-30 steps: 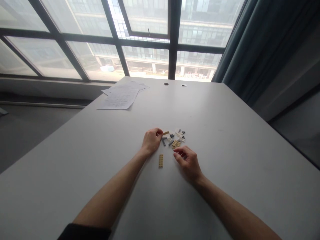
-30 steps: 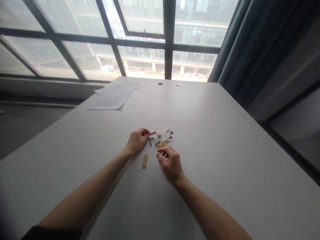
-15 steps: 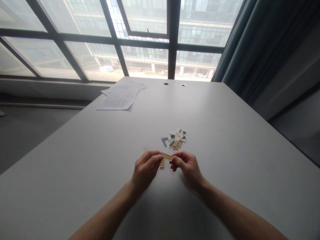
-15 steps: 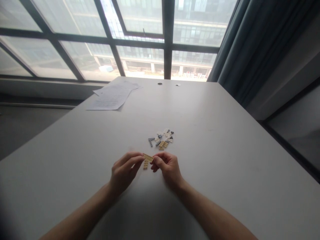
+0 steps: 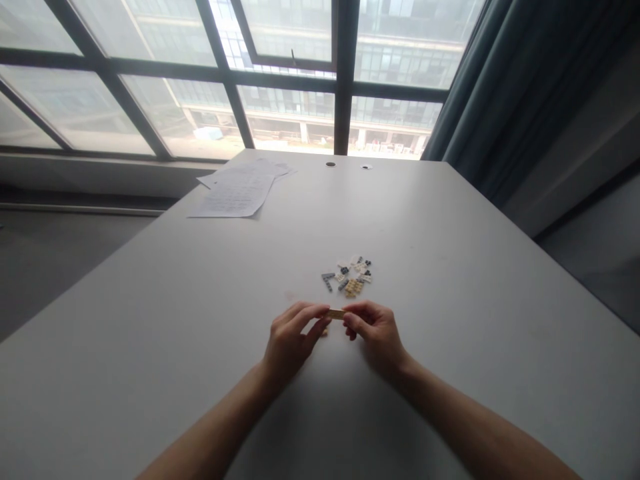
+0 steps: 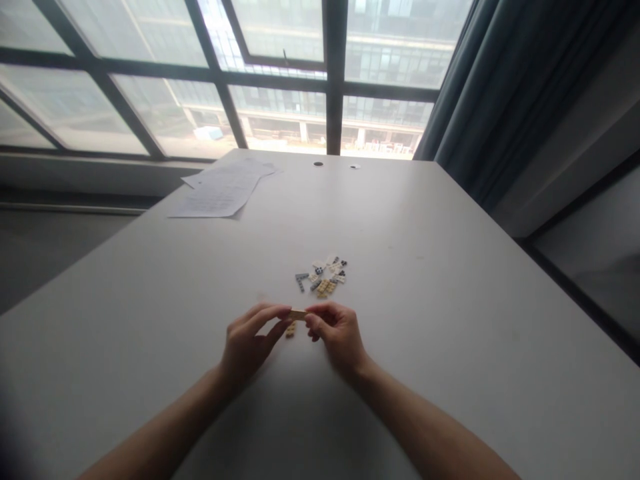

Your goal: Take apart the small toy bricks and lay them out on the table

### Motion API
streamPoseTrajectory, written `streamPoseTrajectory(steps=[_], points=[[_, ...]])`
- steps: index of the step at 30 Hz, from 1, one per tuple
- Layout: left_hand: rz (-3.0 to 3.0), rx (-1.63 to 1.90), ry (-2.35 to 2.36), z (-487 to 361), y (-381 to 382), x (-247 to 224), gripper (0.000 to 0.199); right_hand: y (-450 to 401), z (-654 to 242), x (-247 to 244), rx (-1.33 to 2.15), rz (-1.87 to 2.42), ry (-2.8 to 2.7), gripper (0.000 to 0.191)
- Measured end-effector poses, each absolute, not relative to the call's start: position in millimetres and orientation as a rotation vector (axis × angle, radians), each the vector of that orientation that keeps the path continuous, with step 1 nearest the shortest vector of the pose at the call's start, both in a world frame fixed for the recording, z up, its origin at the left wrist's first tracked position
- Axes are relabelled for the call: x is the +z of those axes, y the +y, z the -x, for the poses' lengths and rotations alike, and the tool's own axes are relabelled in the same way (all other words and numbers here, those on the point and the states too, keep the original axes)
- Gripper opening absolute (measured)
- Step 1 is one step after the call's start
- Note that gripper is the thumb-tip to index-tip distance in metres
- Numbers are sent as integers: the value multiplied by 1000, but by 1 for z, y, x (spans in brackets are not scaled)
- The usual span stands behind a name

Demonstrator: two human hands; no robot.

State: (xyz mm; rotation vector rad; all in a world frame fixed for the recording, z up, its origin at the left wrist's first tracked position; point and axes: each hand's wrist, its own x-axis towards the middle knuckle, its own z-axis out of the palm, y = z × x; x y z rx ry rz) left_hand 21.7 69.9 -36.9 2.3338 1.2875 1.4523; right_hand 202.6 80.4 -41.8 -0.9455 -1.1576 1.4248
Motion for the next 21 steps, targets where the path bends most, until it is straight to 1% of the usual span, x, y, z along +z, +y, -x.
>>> streamPoseTrajectory(steps=[3, 7, 21], points=[[-2337, 1510, 1236, -23, 69, -35, 12, 80, -202, -41, 1408, 942, -1147, 16], [-2371, 1584, 1128, -25, 68, -34, 16, 79, -202, -37, 1420, 939, -1132, 16], [-2389, 1561, 1101, -24, 68, -37, 14, 81, -202, -38, 1438, 895, -1068, 19]])
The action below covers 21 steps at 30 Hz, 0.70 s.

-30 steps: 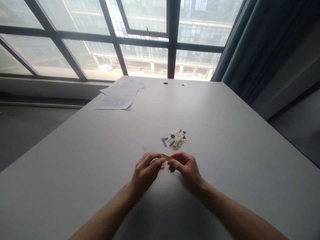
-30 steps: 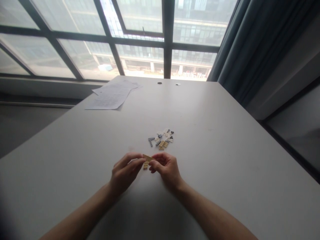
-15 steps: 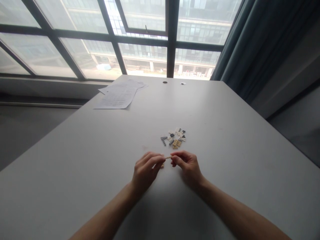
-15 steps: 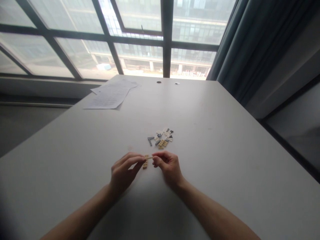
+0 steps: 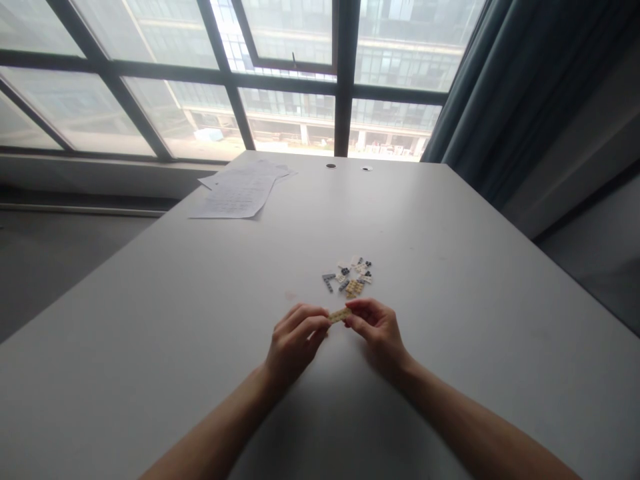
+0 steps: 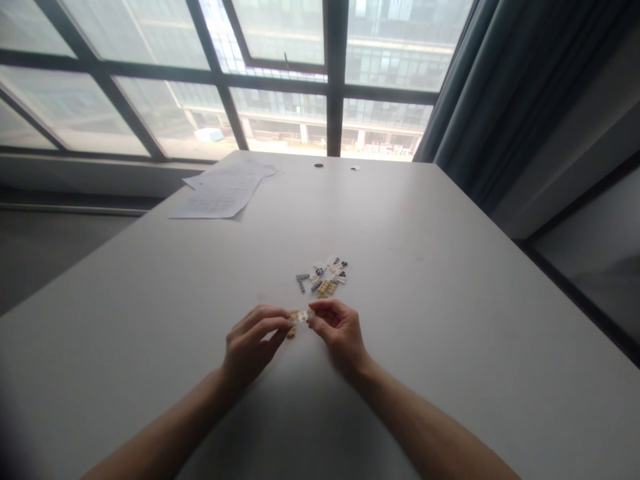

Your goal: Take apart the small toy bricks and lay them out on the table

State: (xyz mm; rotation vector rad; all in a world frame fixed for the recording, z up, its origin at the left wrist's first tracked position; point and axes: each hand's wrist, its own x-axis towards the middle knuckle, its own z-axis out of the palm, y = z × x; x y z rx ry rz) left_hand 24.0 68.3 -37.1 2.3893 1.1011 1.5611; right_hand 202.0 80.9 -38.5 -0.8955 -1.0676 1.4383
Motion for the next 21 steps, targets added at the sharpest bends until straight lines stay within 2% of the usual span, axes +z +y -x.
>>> streamPoseTrajectory(steps=[7, 12, 21], points=[[-2401, 1551, 1061, -26, 68, -36, 13, 81, -204, -41, 1411, 921, -1104, 19], [-2470, 1510, 975, -28, 67, -36, 19, 81, -204, -40, 1395, 916, -1141, 17], [-2612, 1396, 1036, -26, 65, -39, 22, 77, -201, -41, 1528, 764, -1134, 22]])
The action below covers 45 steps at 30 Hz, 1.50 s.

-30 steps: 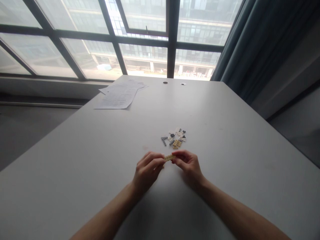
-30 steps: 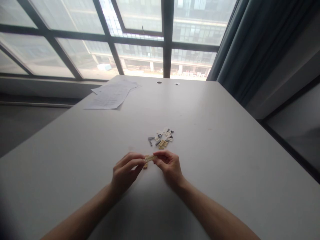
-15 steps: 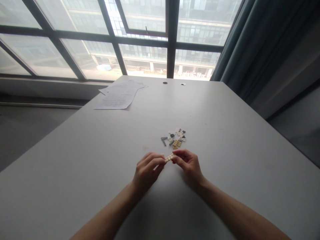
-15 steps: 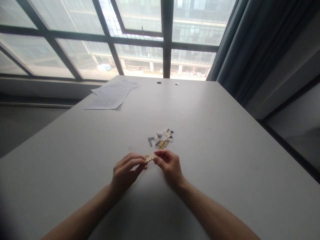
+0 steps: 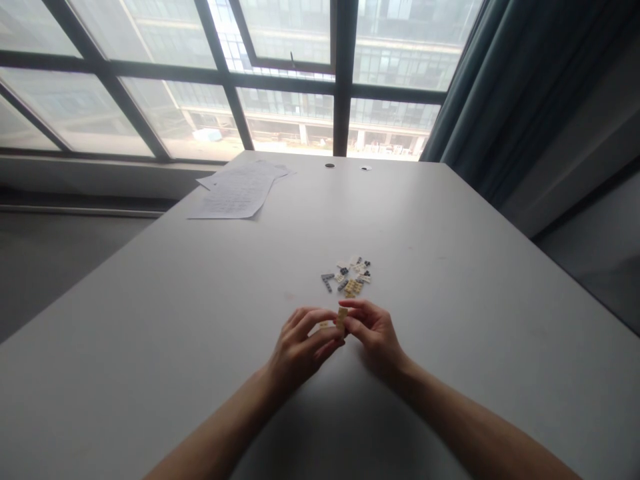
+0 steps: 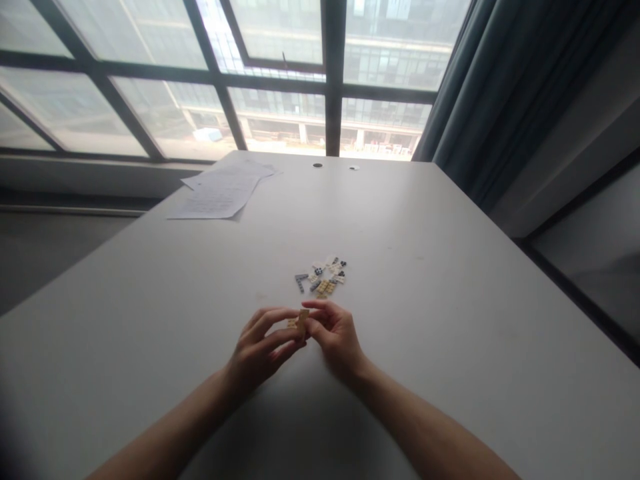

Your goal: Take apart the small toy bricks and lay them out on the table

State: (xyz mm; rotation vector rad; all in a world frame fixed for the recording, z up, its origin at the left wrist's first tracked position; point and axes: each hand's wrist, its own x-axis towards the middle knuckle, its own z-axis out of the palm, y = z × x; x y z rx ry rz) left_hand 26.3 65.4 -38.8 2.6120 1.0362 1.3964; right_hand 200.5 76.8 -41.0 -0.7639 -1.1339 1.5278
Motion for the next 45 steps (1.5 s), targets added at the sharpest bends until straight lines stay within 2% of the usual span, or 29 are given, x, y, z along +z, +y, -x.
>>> streamPoseTrajectory(steps=[12, 16, 19, 22, 25, 45], points=[[-2604, 1293, 1118, -23, 69, -33, 16, 75, -201, -43, 1398, 855, -1262, 26], [-2433, 1217, 1320, 6, 83, -28, 17, 76, -204, -44, 1080, 1031, -1483, 22], [-2405, 924, 1303, 25, 90, -30, 20, 75, -204, -42, 792, 1054, -1759, 18], [-2427, 713, 1234, 29, 90, -35, 20, 73, -202, -40, 594, 972, -2056, 20], [-2437, 673, 1222, 24, 90, -39, 22, 69, -199, -40, 483, 958, -2245, 25], [-2479, 798, 1226, 16, 89, -40, 13, 70, -197, -38, 436, 942, -2381, 25]])
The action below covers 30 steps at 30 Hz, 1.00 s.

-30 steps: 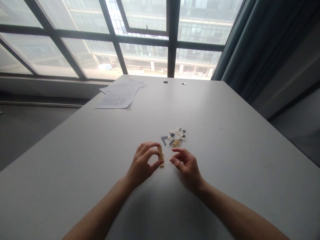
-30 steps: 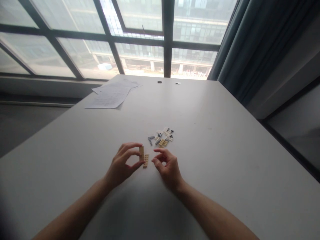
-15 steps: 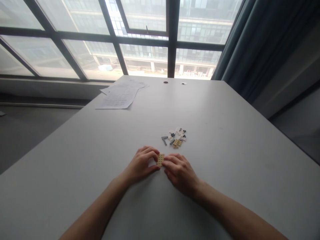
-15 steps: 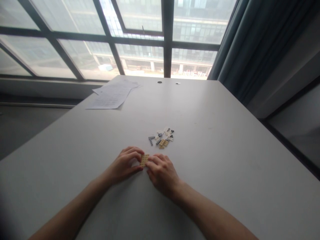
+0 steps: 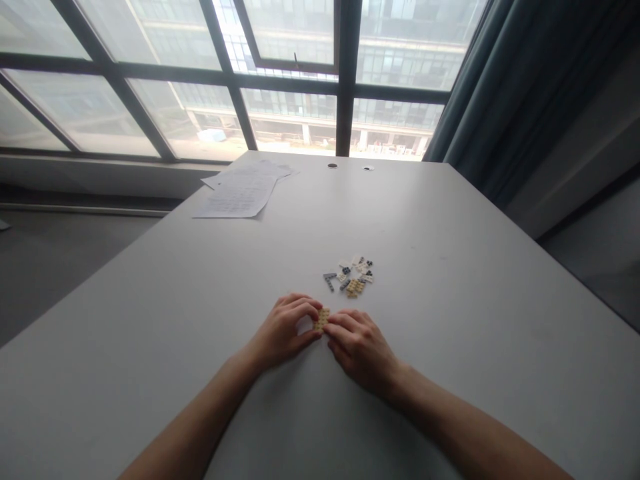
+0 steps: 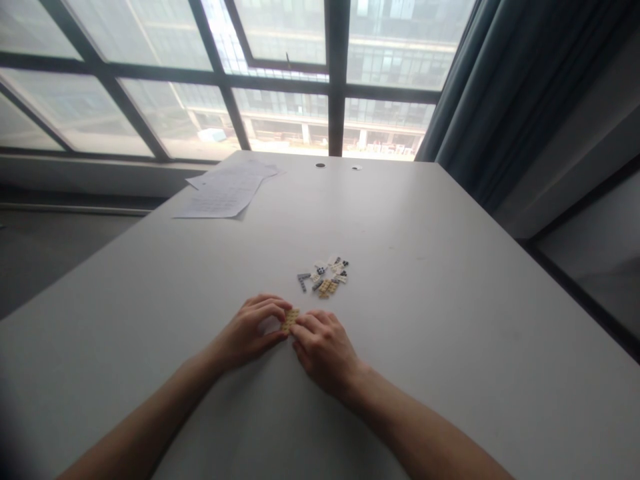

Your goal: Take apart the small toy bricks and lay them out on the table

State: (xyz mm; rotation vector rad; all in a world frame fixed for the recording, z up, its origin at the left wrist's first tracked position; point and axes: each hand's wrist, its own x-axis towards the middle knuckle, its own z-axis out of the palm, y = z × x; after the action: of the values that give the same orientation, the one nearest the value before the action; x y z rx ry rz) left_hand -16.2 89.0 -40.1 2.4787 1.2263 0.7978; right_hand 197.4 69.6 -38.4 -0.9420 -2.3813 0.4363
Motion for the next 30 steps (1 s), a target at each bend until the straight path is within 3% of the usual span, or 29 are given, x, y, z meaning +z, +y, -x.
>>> streamPoseTrajectory(steps=[10, 18, 30], points=[[-2449, 818, 1267, 18, 88, -39, 29, 71, -199, -42, 484, 1040, -2197, 26], [-2441, 987, 1305, 18, 86, -38, 21, 112, -221, -36, 448, 1312, -1906, 27], [-2557, 1036, 1282, 15, 85, -41, 19, 141, -208, -39, 360, 1441, -2029, 18]])
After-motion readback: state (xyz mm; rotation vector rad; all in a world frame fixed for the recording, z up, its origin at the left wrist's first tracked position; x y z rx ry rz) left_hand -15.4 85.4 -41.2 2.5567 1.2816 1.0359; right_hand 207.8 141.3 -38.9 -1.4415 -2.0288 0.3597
